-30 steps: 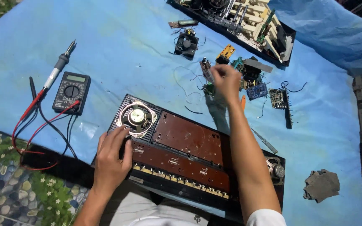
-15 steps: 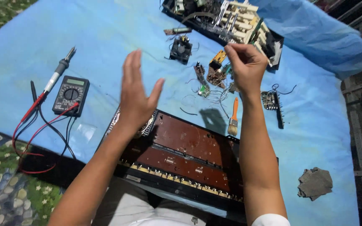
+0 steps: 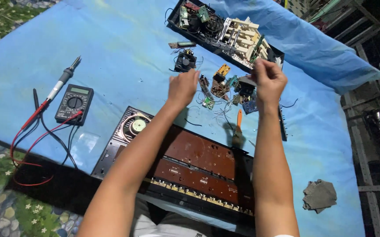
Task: The person works on the internal components of a disassembled electronic device, likely a stereo receiver. They connect wires to the speaker terminals and then proceed to solder a wire onto the circuit board using a soldering iron.
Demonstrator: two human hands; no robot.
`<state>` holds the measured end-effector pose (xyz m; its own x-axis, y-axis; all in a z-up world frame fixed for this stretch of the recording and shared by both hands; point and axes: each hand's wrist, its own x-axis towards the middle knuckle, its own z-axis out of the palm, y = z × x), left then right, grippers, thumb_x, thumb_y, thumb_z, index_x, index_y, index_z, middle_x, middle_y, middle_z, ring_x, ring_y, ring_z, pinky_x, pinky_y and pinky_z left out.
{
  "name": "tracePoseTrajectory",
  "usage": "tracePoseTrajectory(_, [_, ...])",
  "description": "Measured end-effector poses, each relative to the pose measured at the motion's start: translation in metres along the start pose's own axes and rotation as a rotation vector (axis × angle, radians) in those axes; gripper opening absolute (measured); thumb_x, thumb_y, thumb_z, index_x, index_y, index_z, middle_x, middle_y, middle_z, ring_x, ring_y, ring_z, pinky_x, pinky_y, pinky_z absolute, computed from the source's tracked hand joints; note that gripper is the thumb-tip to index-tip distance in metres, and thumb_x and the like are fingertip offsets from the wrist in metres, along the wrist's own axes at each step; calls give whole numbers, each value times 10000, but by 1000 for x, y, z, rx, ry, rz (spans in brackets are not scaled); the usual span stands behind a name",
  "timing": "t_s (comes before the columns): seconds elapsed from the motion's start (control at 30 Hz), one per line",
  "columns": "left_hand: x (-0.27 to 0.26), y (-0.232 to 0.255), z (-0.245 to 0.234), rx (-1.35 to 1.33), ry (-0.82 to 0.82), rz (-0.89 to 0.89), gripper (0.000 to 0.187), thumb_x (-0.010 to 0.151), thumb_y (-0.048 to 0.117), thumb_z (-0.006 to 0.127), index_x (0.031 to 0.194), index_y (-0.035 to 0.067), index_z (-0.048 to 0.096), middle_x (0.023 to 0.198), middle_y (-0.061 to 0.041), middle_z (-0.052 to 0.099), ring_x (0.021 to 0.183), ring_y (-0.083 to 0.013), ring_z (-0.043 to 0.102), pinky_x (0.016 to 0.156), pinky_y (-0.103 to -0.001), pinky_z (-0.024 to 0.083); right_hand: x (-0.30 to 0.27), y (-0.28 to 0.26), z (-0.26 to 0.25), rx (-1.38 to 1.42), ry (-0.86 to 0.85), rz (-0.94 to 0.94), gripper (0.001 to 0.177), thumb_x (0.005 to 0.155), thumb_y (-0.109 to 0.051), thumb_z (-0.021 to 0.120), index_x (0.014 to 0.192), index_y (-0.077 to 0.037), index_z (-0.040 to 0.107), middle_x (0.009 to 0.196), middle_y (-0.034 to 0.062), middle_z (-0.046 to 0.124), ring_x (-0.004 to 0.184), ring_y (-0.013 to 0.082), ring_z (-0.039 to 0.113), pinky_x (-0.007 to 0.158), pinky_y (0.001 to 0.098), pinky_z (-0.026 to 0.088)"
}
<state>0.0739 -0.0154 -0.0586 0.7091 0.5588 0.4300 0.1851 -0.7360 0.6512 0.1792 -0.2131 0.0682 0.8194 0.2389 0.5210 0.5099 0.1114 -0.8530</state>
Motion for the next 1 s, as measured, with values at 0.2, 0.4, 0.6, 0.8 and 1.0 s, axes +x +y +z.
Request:
tracePoseTrajectory(0.2, [-11,-62,-7,377,347,266,315,1087,327,527,826,153,561,517,-39,564,514,-294,657,746,-502,482,26,-11,-67,-131,135,-110,18,1016,-71,773,1011,-63,757,811,92,699,659,138,691,611,307,686])
tracePoseTrajectory(0.4, [-20,-61,-41,211,327,158,314,1098,253,582,830,90,567,566,-84,623,418,-320,464,681,-410,434,22,-41,-123,-121,184,-4,115,1054,-161,720,1040,-64,660,844,13,642,678,89,610,606,228,563])
tracePoseTrajectory(0.6, [-18,-2,-72,-150,203,101,382,1148,333,315,1008,81,566,751,-165,653,728,-417,693,706,-538,538,-17,-45,-111,-280,23,16,42,1060,-50,763,1043,-52,725,719,74,566,495,78,496,416,238,441])
tracePoseTrajectory(0.8, [-32,83,-84,-738,-173,131,517,1072,554,386,1179,85,575,977,-209,695,999,-464,682,881,-579,528,-59,-63,-72,-358,-241,-54,68,984,-2,837,1012,2,775,708,112,638,591,76,511,503,247,458])
tracePoseTrajectory(1.0, [-60,98,-80,-588,-117,371,282,990,239,642,1191,79,526,896,-152,709,691,-375,710,611,-474,544,-89,-98,-59,-322,-356,0,50,987,25,803,1021,25,767,667,93,612,630,83,495,565,238,450])
